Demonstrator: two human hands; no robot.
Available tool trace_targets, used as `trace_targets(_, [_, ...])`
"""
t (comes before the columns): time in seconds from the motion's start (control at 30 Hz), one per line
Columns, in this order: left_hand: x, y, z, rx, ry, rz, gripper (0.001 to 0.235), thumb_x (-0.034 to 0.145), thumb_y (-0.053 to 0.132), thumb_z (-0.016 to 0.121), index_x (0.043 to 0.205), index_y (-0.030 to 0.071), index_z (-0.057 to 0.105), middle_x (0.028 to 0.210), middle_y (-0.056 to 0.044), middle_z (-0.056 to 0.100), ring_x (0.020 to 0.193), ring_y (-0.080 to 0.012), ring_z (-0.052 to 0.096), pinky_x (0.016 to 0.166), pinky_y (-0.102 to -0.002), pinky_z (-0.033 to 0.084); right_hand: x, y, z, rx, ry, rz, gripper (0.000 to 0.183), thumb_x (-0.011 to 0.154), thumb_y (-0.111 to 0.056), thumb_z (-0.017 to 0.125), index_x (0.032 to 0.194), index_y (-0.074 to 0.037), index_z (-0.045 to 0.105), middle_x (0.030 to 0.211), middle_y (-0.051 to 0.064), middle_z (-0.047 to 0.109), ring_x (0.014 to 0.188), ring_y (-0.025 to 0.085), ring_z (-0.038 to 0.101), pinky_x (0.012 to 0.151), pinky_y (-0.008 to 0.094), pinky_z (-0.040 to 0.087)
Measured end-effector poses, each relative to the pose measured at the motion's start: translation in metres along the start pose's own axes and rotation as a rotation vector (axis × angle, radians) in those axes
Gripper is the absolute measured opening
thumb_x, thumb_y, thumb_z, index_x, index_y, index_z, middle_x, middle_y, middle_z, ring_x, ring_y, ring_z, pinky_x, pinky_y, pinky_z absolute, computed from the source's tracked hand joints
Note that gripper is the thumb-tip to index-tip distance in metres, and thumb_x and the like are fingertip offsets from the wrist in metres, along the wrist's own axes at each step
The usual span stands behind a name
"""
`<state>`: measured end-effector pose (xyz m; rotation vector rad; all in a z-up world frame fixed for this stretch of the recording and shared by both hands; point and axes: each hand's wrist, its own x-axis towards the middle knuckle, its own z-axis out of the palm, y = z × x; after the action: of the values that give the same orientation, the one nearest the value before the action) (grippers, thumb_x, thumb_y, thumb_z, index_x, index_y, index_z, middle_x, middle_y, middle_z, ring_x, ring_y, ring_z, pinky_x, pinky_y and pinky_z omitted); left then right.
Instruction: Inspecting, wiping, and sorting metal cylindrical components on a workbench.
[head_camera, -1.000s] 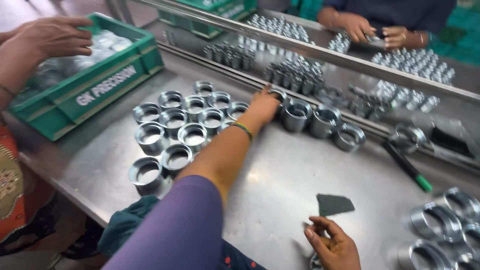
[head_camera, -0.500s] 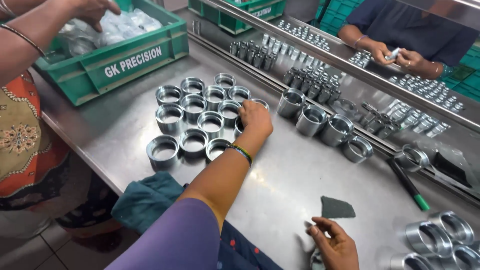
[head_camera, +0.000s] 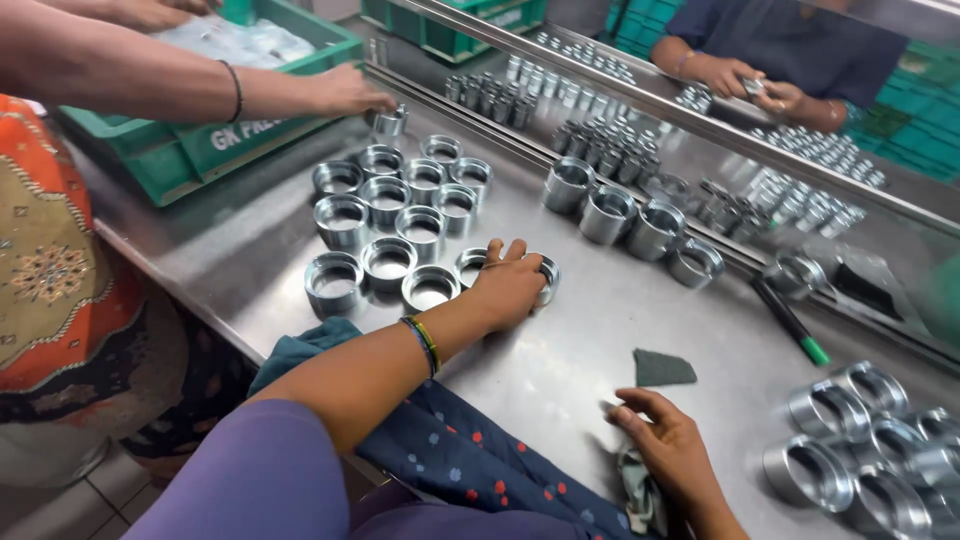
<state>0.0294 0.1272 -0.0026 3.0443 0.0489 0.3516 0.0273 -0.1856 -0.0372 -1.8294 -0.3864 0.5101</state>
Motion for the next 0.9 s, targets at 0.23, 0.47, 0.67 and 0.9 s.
trace_targets(0.23, [0.009, 0.095, 0.015, -2.195, 0.007, -0.242, 0.027, 0.082, 0.005, 0.078, 0.105, 0.007, 0.064, 0.098, -0.006, 0.064, 0.077, -0.0111, 0.068, 0.072, -0.028, 0.059, 0.009, -0.054, -0.028, -0.149, -0.002, -0.358, 0.051, 0.092, -0.032, 0.064, 0.135, -0.004, 0.059, 0.122, 0.016, 0.072, 0.110, 0.023, 0.071, 0.096, 0.038, 0.057])
trace_targets(0.47, [-0.024, 0.129, 0.030, -1.196, 0.288, 0.241, 0.053, 0.069, -0.001, 0.068, 0.121, 0.006, 0.065, 0.124, -0.017, 0.055, 0.122, -0.0312, 0.050, 0.107, -0.043, 0.043, 0.027, -0.024, -0.019, 0.887, -0.135, 0.184, 0.060, 0.097, -0.058, 0.051, 0.131, -0.009, 0.057, 0.103, 0.015, 0.067, 0.094, 0.029, 0.071, 0.088, 0.048, 0.058])
trace_targets(0.67, [-0.023, 0.133, 0.018, -1.133, 0.071, 0.180, 0.055, 0.067, 0.005, 0.068, 0.122, 0.012, 0.066, 0.138, -0.017, 0.054, 0.138, -0.0347, 0.036, 0.116, -0.047, 0.031, 0.042, 0.026, -0.025, 1.110, -0.186, 0.238, 0.073, 0.095, -0.064, 0.060, 0.137, -0.004, 0.056, 0.114, 0.013, 0.070, 0.091, 0.018, 0.072, 0.079, 0.030, 0.058])
trace_targets(0.9, [-0.021, 0.126, 0.033, -1.418, -0.044, 0.086, 0.063, 0.077, 0.002, 0.063, 0.138, 0.012, 0.062, 0.135, -0.025, 0.057, 0.121, -0.0350, 0.047, 0.101, -0.042, 0.043, 0.013, -0.043, -0.026, 0.382, -0.081, 0.222, 0.066, 0.090, -0.058, 0.057, 0.130, -0.006, 0.059, 0.099, 0.014, 0.073, 0.078, 0.022, 0.073, 0.072, 0.036, 0.062])
